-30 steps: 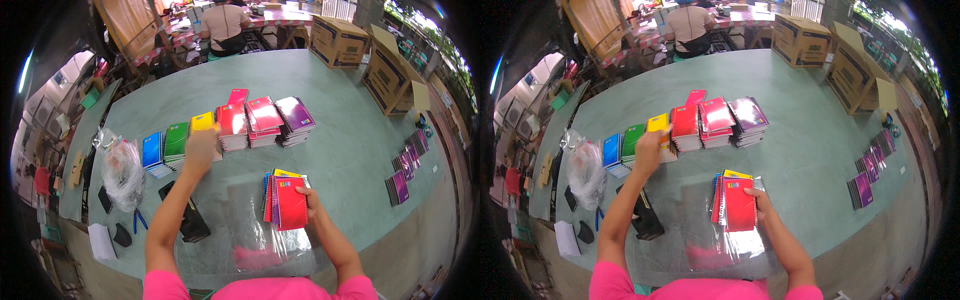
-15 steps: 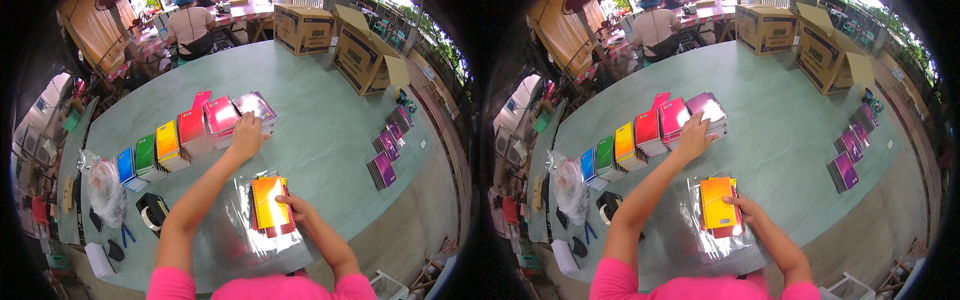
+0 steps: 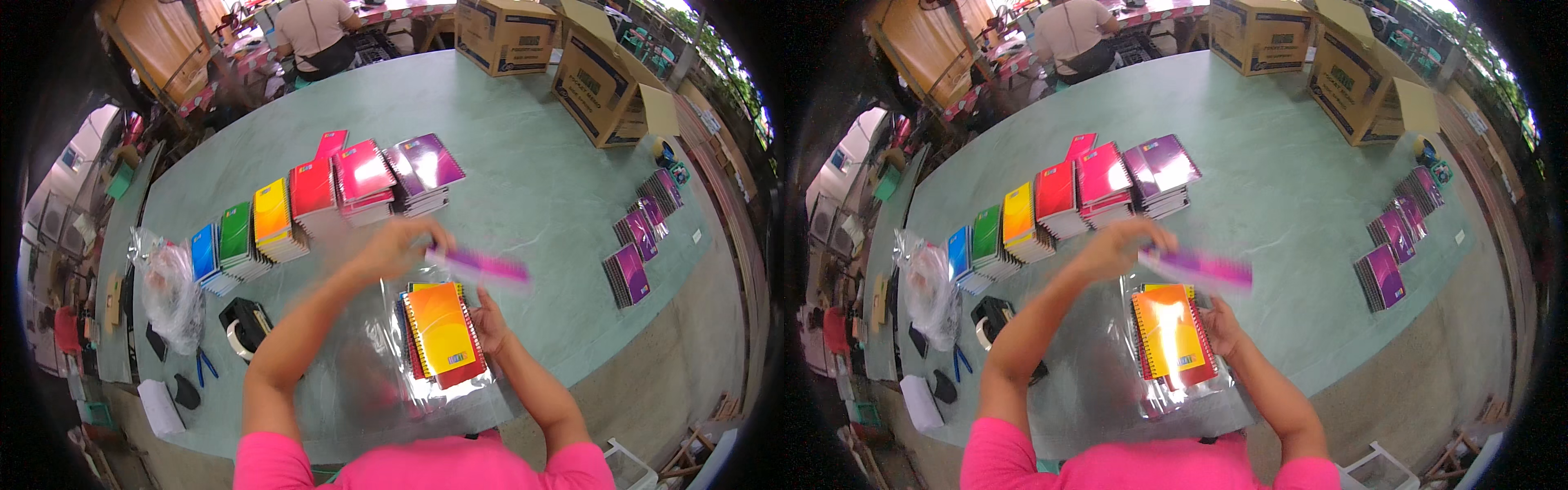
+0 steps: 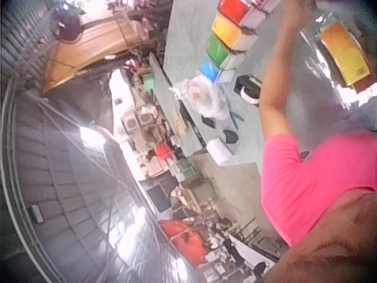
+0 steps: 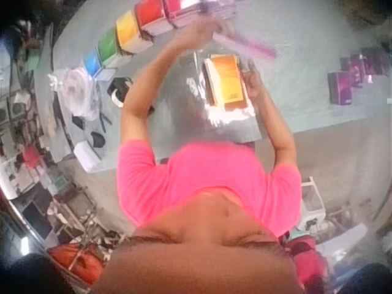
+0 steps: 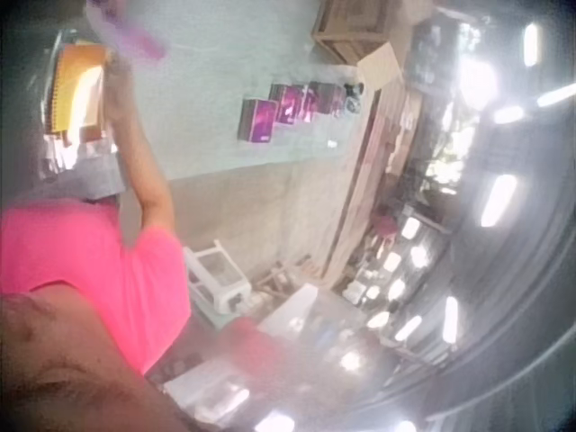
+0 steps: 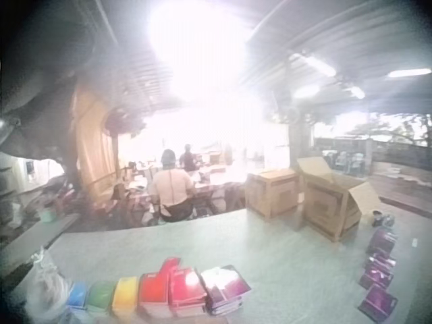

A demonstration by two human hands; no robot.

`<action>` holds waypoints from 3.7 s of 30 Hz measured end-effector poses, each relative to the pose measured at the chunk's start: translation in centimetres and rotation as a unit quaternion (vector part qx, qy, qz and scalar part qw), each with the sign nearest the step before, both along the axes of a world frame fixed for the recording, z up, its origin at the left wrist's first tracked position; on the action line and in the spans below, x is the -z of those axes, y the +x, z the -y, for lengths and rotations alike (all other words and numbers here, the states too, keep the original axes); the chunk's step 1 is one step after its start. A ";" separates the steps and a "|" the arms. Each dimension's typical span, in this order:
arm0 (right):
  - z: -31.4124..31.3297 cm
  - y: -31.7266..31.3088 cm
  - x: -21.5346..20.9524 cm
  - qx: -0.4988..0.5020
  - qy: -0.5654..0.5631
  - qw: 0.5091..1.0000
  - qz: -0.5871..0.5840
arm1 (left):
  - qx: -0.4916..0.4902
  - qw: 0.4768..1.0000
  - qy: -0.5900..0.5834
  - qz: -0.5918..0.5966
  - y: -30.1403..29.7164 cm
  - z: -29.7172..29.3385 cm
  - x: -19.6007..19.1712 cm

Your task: The person picks up several small spiral notebooks of different colors and places them inside a clear plastic bag. They then seal the bag with tape and place it into a larger cardboard box.

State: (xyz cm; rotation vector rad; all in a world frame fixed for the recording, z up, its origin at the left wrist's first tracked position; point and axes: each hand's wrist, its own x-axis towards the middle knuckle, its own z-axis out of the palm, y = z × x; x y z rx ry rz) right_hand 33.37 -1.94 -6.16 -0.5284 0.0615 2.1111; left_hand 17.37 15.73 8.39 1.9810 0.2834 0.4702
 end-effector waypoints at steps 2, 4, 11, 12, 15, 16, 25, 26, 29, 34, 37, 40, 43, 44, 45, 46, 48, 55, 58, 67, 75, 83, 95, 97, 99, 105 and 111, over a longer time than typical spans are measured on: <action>0.2 -1.3 -2.1 0.012 -0.004 1.000 0.014 | 0.077 0.990 0.084 -0.079 -2.6 3.4 3.1; 1.0 -2.0 -3.9 -0.013 0.027 0.987 0.156 | 0.064 0.967 0.211 -0.128 -5.1 6.9 4.0; 1.3 -6.4 -6.9 -0.112 -0.092 0.963 0.227 | -0.136 0.922 0.351 -0.095 -11.4 17.4 5.9; 0.8 -6.9 -6.5 -0.123 -0.040 0.932 0.339 | -0.151 0.943 0.294 -0.039 -11.7 17.3 5.9; 0.3 -8.2 -6.5 0.015 0.256 0.748 0.612 | -0.242 0.962 0.106 0.070 -13.1 17.3 7.2; -0.2 -7.8 -7.7 -0.029 0.309 0.806 0.504 | -0.294 0.952 0.008 0.086 -13.6 18.3 7.9; 4.0 -12.8 -4.1 0.139 0.309 0.769 0.542 | -0.378 0.906 -0.172 0.087 -12.8 20.1 10.6; 4.2 -12.4 -3.9 0.157 0.337 0.756 0.539 | -0.383 0.907 -0.134 0.116 -12.8 20.5 11.0; 4.4 -11.2 -2.9 0.143 0.388 0.719 0.558 | -0.398 0.904 -0.097 0.118 -13.4 21.3 12.5; 4.9 -10.5 -2.8 0.132 0.362 0.762 0.520 | -0.366 0.922 -0.086 0.094 -12.5 21.1 11.5; 5.4 -11.3 -2.7 0.102 0.333 0.756 0.554 | -0.364 0.920 -0.083 0.122 -12.1 21.4 11.8; 6.1 -11.6 -2.7 0.147 0.311 0.777 0.528 | -0.350 0.919 -0.095 0.151 -11.5 20.9 12.6; 6.2 -10.9 -1.3 0.122 0.353 0.751 0.545 | -0.294 0.947 -0.122 0.035 -13.0 20.0 13.0; 6.0 -10.9 -1.2 0.100 0.351 0.743 0.562 | -0.295 0.950 -0.099 0.022 -13.1 20.1 13.4; 5.7 -10.8 -1.1 0.080 0.351 0.732 0.578 | -0.296 0.952 -0.074 0.011 -13.1 19.9 13.6; 5.7 -10.7 -0.7 0.070 0.375 0.689 0.616 | -0.297 0.954 -0.049 0.000 -13.0 19.7 13.7; 5.7 -10.6 -0.8 0.109 0.403 0.721 0.553 | -0.294 0.956 0.011 0.018 -12.8 19.7 13.3; 6.7 -9.8 1.3 0.050 0.373 0.745 0.551 | -0.289 0.955 -0.067 0.028 -13.1 20.6 15.9; 8.2 -10.5 3.3 0.092 0.382 0.706 0.589 | -0.259 0.963 -0.055 0.042 -13.9 20.5 18.0; 6.2 -9.5 -3.3 -0.077 0.230 0.753 0.611 | -0.283 0.900 -0.326 -0.052 -13.4 20.3 10.7; 3.6 -8.5 -4.9 -0.325 0.226 0.575 0.716 | -0.307 0.823 -0.451 -0.159 -12.8 20.0 10.6; 3.0 -7.6 -5.1 -0.387 0.278 0.555 0.681 | -0.281 0.843 -0.407 -0.213 -13.6 19.7 10.3; 3.7 -6.8 -3.8 -0.340 0.262 0.597 0.678 | -0.403 0.849 -0.277 -0.203 -12.8 22.1 12.2; 3.8 -6.8 -3.6 -0.337 0.269 0.585 0.687 | -0.402 0.835 -0.317 -0.201 -12.8 21.9 11.6; 4.0 -7.0 -3.6 -0.315 0.283 0.592 0.685 | -0.411 0.827 -0.311 -0.224 -12.9 21.7 10.8; 4.2 -5.7 -3.6 -0.316 0.266 0.648 0.640 | -0.471 0.852 0.194 -0.124 -10.7 24.9 5.9; 3.3 -2.0 -5.9 -0.198 0.295 0.682 0.640 | -0.264 0.942 0.171 -0.113 -1.4 30.3 13.2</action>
